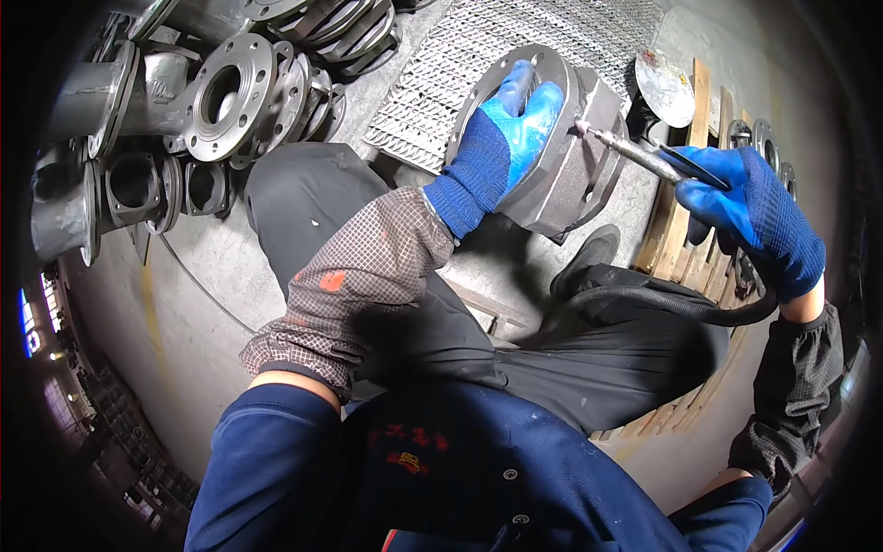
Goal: The person picks up metal flanges from a pile on the floor and uses a handheld grinding tool to smooth the internal and external edges of the components. They turn the flanges over by hand to work on different sides and then place the finished parts onto a wooden pallet.
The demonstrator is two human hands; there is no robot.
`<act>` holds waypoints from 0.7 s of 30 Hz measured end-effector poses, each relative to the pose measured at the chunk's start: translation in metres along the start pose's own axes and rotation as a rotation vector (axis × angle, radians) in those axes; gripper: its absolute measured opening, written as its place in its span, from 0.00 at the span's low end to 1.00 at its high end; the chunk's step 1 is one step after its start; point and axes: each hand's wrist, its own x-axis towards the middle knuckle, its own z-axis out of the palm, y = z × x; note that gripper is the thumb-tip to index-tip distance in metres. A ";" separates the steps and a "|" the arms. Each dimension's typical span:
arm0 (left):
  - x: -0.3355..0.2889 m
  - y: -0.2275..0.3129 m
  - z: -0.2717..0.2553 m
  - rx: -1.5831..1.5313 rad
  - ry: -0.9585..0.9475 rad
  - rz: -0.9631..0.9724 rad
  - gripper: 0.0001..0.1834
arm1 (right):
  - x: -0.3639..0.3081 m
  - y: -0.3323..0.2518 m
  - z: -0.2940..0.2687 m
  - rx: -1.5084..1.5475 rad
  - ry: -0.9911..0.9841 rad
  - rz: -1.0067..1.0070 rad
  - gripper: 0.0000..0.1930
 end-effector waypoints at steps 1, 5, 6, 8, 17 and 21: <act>0.000 0.000 -0.002 0.101 -0.007 0.003 0.35 | 0.002 -0.003 -0.001 -0.032 0.027 0.034 0.21; 0.004 -0.015 0.003 -0.151 0.029 -0.027 0.35 | 0.007 0.003 -0.006 -0.036 -0.014 0.000 0.22; 0.005 -0.018 0.004 -0.171 0.015 -0.047 0.36 | 0.006 0.011 -0.001 -0.005 -0.048 -0.102 0.21; 0.004 -0.014 -0.004 0.053 -0.010 0.070 0.36 | 0.003 -0.004 0.003 -0.108 -0.125 0.017 0.18; 0.015 -0.006 -0.009 -0.244 -0.045 -0.169 0.29 | -0.013 0.028 0.016 0.309 0.222 0.041 0.26; 0.030 -0.006 -0.014 -0.167 -0.064 -0.270 0.33 | 0.003 0.060 0.045 0.579 0.486 0.031 0.23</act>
